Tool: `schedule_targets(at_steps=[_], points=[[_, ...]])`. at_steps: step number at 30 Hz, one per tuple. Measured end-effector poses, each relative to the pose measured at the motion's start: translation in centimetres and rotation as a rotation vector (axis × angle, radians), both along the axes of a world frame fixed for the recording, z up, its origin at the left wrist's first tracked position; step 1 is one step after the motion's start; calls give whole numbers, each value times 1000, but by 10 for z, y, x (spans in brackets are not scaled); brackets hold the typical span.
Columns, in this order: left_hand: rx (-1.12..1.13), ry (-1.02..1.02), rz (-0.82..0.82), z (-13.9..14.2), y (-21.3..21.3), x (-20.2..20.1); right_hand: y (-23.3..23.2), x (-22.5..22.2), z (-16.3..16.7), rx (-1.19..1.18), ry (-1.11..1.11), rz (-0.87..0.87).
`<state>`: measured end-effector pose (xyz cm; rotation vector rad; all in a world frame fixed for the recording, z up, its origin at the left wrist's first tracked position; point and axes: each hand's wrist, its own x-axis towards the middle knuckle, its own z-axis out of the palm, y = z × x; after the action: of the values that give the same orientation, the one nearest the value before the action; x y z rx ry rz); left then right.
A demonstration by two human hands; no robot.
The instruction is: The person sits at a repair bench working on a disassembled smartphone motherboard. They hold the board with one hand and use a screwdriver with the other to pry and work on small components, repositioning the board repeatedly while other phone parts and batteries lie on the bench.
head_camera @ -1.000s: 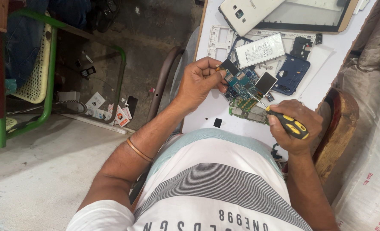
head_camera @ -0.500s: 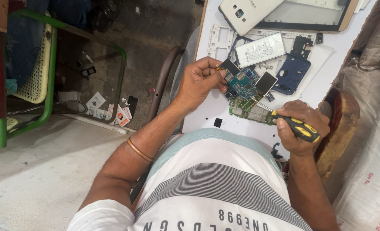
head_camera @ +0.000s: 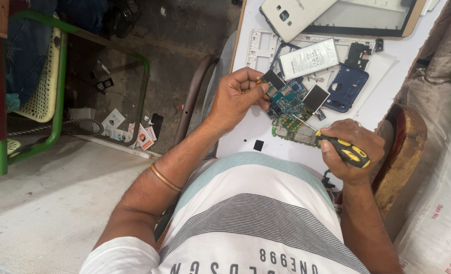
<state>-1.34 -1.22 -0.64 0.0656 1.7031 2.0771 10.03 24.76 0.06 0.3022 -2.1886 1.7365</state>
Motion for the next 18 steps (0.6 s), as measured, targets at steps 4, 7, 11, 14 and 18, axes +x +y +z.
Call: schedule_targets(at_steps=[4, 7, 11, 14, 18], points=[[10, -2, -2, 0, 0, 0, -3, 0, 0, 15, 6, 7], [14, -5, -1, 0, 0, 0, -7, -1, 0, 63, 9, 15], [10, -9, -1, -1, 0, 0, -5, -1, 2, 63, 20, 19], [27, -6, 2, -1, 0, 0, -4, -1, 1, 44, 21, 7], [5, -5, -4, -2, 0, 0, -3, 0, -1, 46, 19, 3]])
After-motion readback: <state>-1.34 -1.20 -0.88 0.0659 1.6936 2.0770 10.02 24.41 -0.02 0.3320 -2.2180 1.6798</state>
